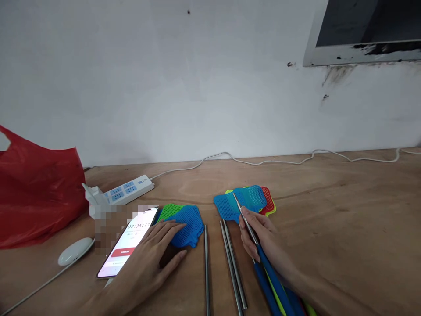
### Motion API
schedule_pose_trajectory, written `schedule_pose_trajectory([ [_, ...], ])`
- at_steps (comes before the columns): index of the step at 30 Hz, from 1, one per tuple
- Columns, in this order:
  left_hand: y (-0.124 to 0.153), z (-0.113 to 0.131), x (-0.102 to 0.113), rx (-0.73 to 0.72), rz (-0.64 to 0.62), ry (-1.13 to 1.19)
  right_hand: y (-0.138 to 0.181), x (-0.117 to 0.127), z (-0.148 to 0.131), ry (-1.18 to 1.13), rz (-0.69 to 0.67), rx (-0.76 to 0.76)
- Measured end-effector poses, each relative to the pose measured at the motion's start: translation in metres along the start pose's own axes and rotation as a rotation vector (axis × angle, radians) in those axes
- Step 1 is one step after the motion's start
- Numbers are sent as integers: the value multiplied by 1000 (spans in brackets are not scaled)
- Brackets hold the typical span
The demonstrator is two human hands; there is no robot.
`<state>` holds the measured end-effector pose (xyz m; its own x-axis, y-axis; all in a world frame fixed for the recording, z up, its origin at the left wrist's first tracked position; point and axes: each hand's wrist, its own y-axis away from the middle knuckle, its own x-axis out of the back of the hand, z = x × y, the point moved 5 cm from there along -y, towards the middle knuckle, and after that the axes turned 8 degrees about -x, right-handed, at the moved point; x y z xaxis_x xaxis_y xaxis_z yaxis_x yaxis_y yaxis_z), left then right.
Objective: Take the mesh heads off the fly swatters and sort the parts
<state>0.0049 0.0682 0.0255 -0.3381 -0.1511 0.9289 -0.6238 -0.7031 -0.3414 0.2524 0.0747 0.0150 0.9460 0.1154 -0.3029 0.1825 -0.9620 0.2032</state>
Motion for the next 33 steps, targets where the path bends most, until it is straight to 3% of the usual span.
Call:
schedule_pose_trajectory([
  [6, 2, -8, 3, 40, 71, -82, 0, -4, 5, 135, -68, -60],
  [19, 3, -20, -3, 94, 63, -45, 6, -16, 5, 329, -144, -110],
  [28, -1, -16, 5, 135, 107, 64, 5, -13, 10, 343, -144, -119],
  [33, 2, -10, -1, 100, 103, 117, 6, -14, 6, 351, -126, -119],
])
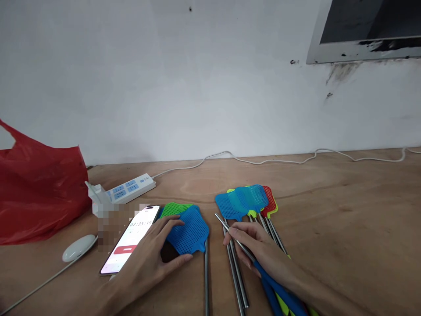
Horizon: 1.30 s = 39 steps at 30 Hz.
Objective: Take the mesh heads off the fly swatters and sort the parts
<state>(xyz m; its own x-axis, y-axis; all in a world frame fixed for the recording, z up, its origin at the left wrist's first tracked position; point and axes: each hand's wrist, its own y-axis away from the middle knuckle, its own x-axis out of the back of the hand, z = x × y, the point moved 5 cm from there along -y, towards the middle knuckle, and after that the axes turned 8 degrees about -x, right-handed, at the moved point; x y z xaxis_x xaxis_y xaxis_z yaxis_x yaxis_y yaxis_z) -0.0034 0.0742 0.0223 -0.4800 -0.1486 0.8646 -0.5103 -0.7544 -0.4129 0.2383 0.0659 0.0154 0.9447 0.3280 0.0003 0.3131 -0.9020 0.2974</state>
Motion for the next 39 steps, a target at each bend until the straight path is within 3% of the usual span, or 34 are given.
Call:
schedule_pose_trajectory([
  [4, 2, 2, -3, -28, 1, 23, 2, 1, -3, 15, 5, 6],
  [8, -2, 2, 10, 25, 67, 38, 3, 3, -3, 50, -9, -10],
  [13, -6, 2, 23, 125, 104, 151, 7, -1, 4, 48, -136, -74],
  [20, -4, 3, 19, 157, 84, 259, 13, -12, 3, 40, -256, -109],
  [31, -3, 7, 16, 152, 62, 320, 10, -11, 8, 58, -260, -101],
  [39, -3, 7, 19, 139, 154, 405, 10, -9, 12, 41, -182, -135],
])
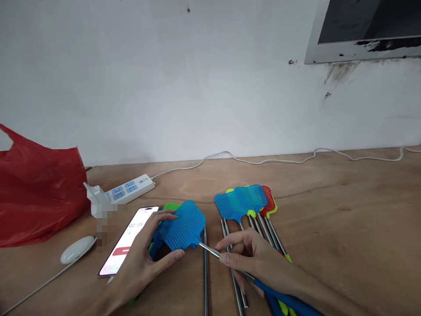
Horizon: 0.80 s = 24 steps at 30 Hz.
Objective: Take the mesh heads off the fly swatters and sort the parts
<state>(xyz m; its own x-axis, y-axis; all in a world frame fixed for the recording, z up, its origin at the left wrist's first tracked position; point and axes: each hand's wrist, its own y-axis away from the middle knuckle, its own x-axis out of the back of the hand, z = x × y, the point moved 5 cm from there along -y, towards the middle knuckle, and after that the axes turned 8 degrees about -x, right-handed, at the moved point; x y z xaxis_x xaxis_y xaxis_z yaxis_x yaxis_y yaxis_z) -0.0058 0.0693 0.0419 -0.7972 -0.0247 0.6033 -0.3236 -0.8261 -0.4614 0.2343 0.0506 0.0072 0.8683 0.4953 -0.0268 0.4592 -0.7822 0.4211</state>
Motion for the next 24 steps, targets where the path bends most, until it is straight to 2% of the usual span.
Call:
schedule_pose_trajectory([
  [7, -2, -19, 3, 295, 178, 416, -1, -1, 0, 13, -7, 13],
  [11, -1, -19, 1, 365, 108, 424, -2, 0, 3, 28, 31, -7],
  [14, 0, -13, -3, 364, 30, 460, -2, -1, 3, 54, 22, -22],
  [19, 0, -8, -4, 308, 27, 483, -1, -5, -2, 103, -9, 9],
  [24, 0, -4, -3, 317, 6, 484, 0, -8, -2, 84, 11, 30],
])
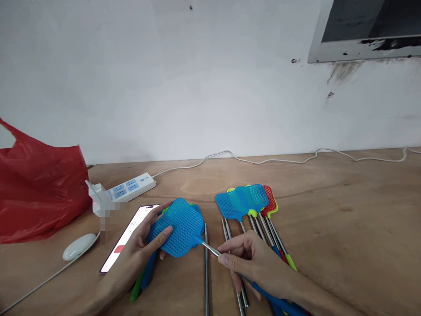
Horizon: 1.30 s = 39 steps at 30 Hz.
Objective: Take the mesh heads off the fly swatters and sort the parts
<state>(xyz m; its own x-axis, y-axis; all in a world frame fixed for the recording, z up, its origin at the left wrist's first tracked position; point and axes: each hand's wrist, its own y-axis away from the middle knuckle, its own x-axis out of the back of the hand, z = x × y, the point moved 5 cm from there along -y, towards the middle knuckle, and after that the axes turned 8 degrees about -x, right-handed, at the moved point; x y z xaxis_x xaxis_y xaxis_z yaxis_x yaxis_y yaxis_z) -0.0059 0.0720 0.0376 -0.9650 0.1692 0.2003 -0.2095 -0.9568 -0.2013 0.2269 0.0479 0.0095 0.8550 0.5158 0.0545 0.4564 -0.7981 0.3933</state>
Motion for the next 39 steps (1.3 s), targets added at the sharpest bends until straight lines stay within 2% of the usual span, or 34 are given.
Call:
schedule_pose_trajectory([
  [5, 5, 3, -6, 20, -16, 18, 2, -1, 1, -27, 11, -3],
  [15, 8, -6, -9, 16, -80, 58, 0, 5, 10, -32, 37, -48],
  [21, 8, -9, -16, 96, -96, 118, -9, 13, 4, -141, 17, -12],
  [23, 6, -12, -15, 109, -62, 186, -11, 19, 0, -237, 74, 22],
  [25, 4, -14, -14, 125, -60, 229, -11, 27, -4, -353, 194, 38],
  [28, 3, -14, -19, 122, -166, 188, -5, 36, -6, -511, 375, 42],
  [32, 4, -10, -25, 74, -268, 107, 1, 37, -5, -707, 463, 75],
  [35, 5, -5, -26, 43, -276, 85, 0, 34, -5, -757, 438, 105],
  [39, 10, 0, -30, 19, -348, 61, -2, 24, -8, -670, 301, 170],
])
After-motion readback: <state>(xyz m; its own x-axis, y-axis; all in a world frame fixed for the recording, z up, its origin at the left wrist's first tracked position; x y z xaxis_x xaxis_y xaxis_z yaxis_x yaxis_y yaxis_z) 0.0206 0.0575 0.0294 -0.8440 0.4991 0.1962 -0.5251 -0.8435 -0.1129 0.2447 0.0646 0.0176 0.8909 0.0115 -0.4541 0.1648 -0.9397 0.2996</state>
